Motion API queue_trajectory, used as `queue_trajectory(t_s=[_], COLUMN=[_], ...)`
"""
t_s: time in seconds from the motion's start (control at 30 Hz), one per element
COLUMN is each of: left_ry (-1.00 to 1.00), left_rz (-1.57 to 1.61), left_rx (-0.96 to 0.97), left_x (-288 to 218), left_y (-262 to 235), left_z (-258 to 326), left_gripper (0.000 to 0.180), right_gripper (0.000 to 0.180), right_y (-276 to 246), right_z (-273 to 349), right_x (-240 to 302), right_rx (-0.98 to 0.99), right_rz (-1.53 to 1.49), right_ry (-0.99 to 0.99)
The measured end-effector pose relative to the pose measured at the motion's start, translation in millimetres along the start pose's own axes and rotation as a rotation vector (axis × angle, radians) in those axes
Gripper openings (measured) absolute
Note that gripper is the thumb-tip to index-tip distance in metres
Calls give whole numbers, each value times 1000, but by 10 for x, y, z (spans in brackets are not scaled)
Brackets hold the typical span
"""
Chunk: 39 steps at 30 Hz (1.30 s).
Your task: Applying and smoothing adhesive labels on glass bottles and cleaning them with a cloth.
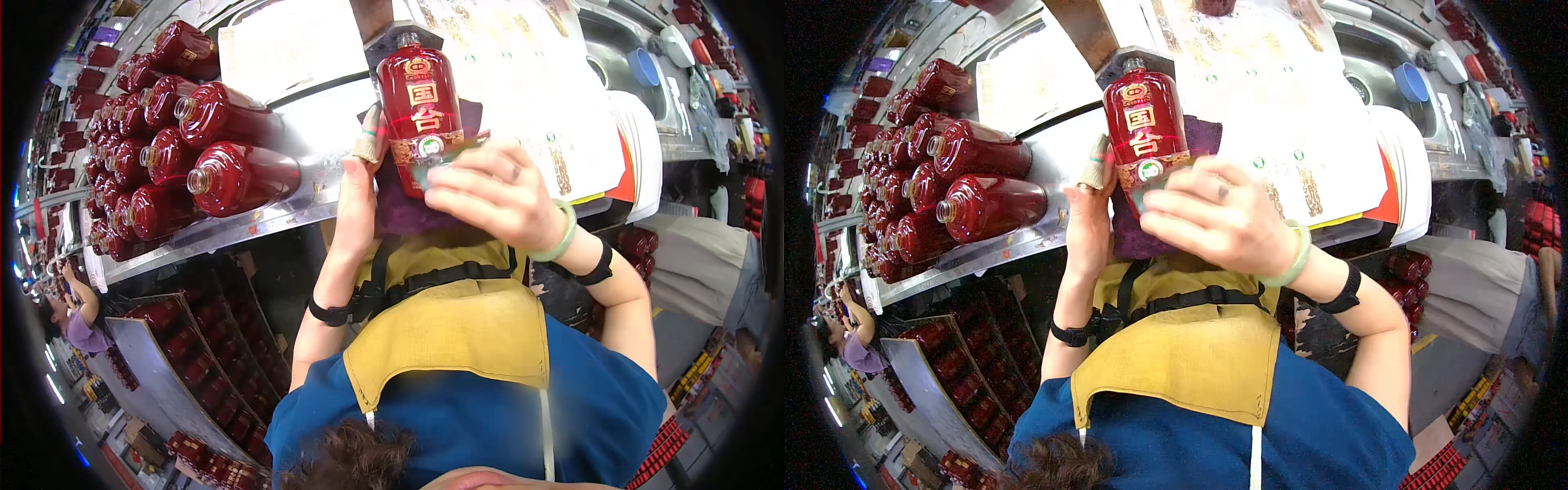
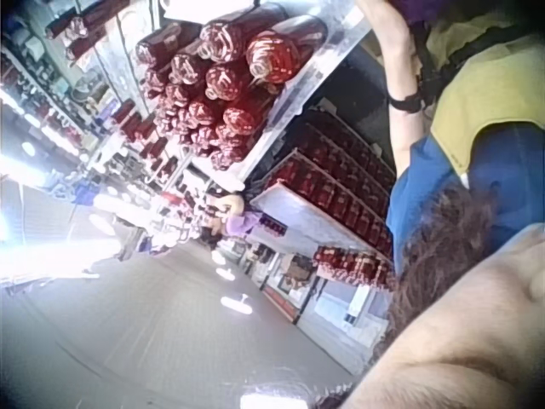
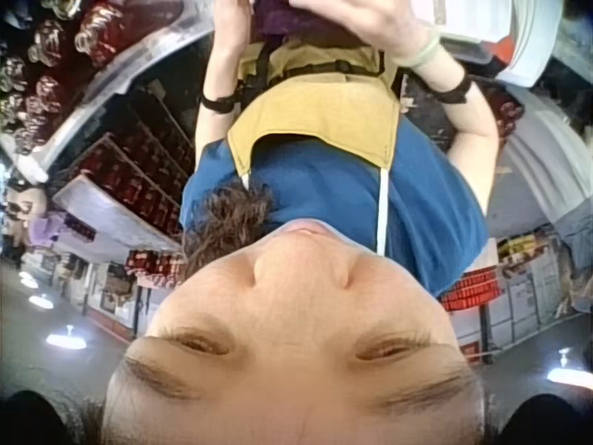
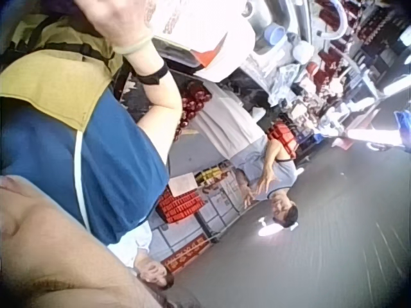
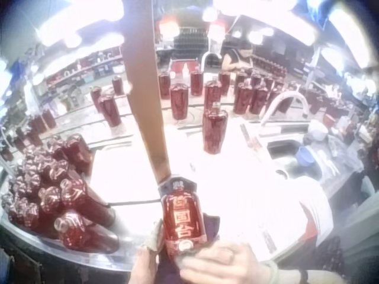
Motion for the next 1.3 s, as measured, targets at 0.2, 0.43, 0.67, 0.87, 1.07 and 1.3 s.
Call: queue_trajectory(t_s=[0.2,0.43,0.67,0.87,1.07,1.3], left_ry=[378,980,895,903,952,932], left_rz=[-843,-1641,-2089,-1862,-1748,-1640], left_rx=[323,236,143,90,102,178], left_x=[137,225,329,326,275,250], left_y=[-39,12,-100,88,335,200], left_z=[84,331,398,427,216,155], left_gripper=[103,94,89,97,107,95], right_gripper=[27,25,29,28,31,23], right_y=[-1,174,500,320,239,156], right_z=[65,322,690,512,206,203], right_x=[36,26,-320,-418,-511,-234], right_rx=[-14,-202,-293,-437,-278,-182], right_rz=[-172,-750,-800,-860,-671,98], right_ry=[-43,460,1003,897,843,-12])
Point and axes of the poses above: each hand's wrist, its own z-axis away from the middle knuckle, its own y-axis out of the palm, x = y × z, the point moved 4 cm from there along -z, towards the middle knuckle, and after that the axes turned 9 degrees about x, right-handed, at the moved point
